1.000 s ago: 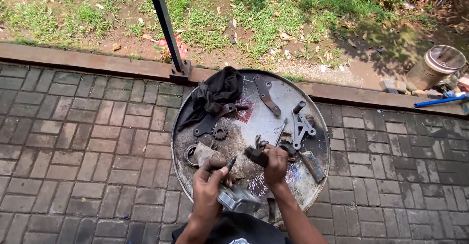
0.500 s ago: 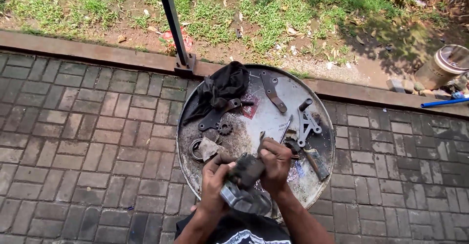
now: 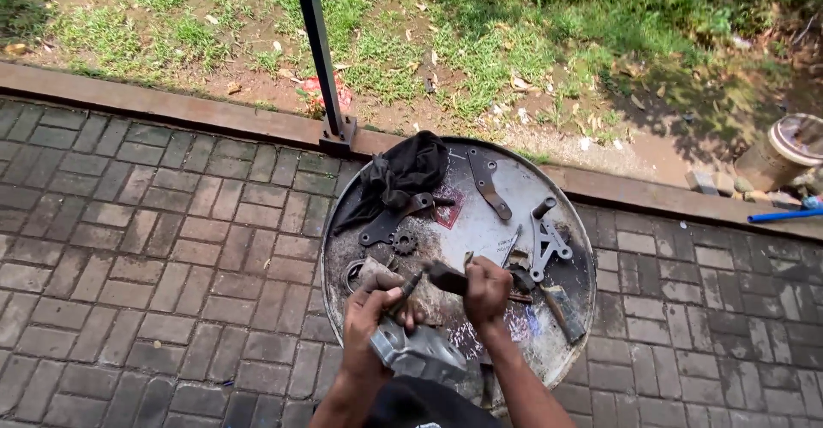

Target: The person sits on the ground and uses a metal rod to scrape and clean a metal mechanical part. They then use a cloth to wipe the part and continue to clean it by hand, removing debris from the surface.

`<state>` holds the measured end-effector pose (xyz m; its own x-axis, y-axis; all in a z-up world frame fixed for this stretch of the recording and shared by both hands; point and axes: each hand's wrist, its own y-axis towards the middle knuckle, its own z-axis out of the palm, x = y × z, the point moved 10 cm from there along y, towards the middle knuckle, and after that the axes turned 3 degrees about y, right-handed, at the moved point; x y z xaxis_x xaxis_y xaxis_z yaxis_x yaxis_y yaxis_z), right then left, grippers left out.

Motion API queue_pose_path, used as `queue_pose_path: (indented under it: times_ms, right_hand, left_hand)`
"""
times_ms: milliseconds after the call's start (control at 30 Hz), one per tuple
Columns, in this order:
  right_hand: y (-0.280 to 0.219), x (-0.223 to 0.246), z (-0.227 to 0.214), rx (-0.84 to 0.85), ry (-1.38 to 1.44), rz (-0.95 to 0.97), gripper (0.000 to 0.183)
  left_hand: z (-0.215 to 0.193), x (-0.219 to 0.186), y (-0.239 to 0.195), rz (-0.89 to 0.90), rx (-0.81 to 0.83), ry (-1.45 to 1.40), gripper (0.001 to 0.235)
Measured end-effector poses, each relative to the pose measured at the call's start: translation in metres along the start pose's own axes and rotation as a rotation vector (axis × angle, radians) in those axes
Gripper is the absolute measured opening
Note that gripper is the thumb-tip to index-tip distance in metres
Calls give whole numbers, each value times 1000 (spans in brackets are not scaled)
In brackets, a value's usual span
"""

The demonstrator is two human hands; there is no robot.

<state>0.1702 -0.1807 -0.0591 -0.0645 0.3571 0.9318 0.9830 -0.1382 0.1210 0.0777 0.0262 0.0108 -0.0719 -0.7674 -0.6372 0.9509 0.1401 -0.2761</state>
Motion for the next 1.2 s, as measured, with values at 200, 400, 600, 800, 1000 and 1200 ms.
queue_pose_path:
  times_ms: [200,400,600,800,1000,1200]
  right_hand:
    - [-22,165,-17,67,419,-310,40]
    - [-2,23,-25,-59,-101,-106,42]
    - [-20,119,3,97,330,-286,37]
    - [-18,85,-13,34,346,-134,33]
    - [-4,56,8,47,233,-152,38]
    - [-19,137,-9,67,475,-261,35]
  left_hand:
    - [-13,38,3,-129,-156,-24,8]
    - [-19,26,-3,-18,-129,28,5]
    - [-15,29,-3,-45,-147,24,8]
    - [-5,-5,-1,6,-84,-33,5]
    - [-3,4,4,67,-42,30,4]
    - [-8,-1,11,55,-7,123,5]
